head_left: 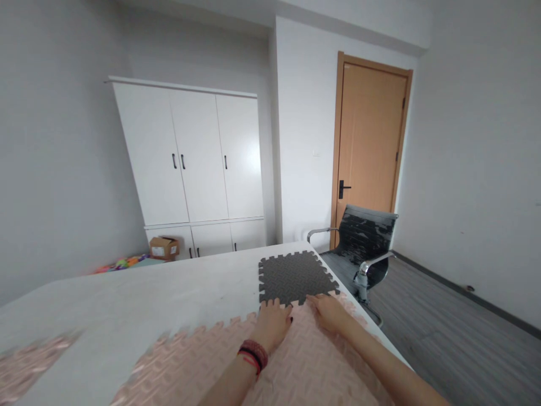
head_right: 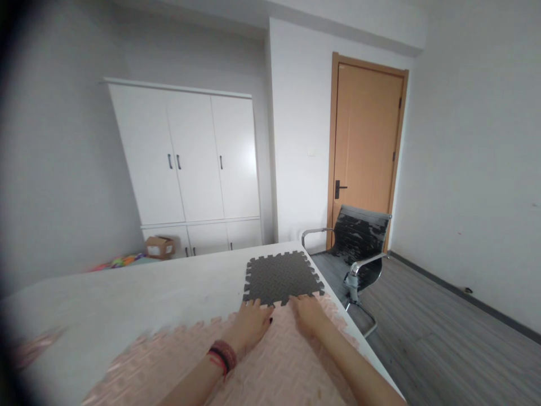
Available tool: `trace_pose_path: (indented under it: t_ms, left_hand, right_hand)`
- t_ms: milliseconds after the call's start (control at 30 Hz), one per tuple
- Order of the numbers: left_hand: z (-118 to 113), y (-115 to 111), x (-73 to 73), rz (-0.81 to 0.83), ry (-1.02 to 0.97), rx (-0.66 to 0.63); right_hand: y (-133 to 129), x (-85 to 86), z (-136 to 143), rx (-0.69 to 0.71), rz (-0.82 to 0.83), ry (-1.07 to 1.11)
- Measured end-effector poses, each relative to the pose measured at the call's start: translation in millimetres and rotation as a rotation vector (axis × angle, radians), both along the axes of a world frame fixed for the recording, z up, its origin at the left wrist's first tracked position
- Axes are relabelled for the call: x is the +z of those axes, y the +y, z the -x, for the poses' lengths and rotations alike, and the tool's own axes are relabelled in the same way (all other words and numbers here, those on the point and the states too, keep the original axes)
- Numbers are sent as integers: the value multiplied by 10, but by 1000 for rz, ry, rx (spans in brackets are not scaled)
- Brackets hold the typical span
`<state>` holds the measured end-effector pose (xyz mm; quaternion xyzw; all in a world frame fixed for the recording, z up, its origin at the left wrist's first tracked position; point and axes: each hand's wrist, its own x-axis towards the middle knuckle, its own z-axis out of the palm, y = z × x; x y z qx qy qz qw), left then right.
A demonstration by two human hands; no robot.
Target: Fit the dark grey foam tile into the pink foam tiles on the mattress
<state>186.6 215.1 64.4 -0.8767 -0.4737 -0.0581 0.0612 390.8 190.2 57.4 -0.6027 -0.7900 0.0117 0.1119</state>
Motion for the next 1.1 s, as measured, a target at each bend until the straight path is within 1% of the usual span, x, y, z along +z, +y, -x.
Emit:
trace_pose_path:
  t_ms: [167,267,333,400,467,567,700,767,833,900,967,1033,1100]
  left_hand:
    - [-22,-66,26,4,3,15]
    - [-60,-141,26,2,8,53]
    - [-88,-194,25,7,19,90]
    - [-112,-232,34,20,36,121]
    - [-132,-247,55,36,60,138]
    - [-170,-243,101,65,95,157]
    - [-240,-243,155,112,98,188]
    - [-249,-241,168,132,69,192]
    - [-190,-227,169,167,21,177]
    - [-22,-198,155,217,-42,146]
    - [294,-167,129,242,-107,137]
    - [777,-157,108,218,-154,200]
    - [1422,-199,124,162,-171,340]
  right_hand:
    - [6,25,151,-14,25,-85]
    - [-7,36,192,-16,23,-80]
    - [-17,48,97,-3,32,-55]
    - [-31,45,-86,-21,31,-25]
    - [-53,7,-297,-90,26,-8]
    - [-82,-119,-535,-196,41,-3]
    - [-53,-278,-644,-215,96,-4]
    - [-25,-310,-656,-207,114,-9]
    - [-18,-316,-662,-197,126,-16]
    - [-36,-313,-661,-193,132,-25]
    - [-65,-318,-655,-195,133,-33]
    - [-81,-346,-653,-193,133,-37]
    - [-65,-402,-663,-194,140,-31]
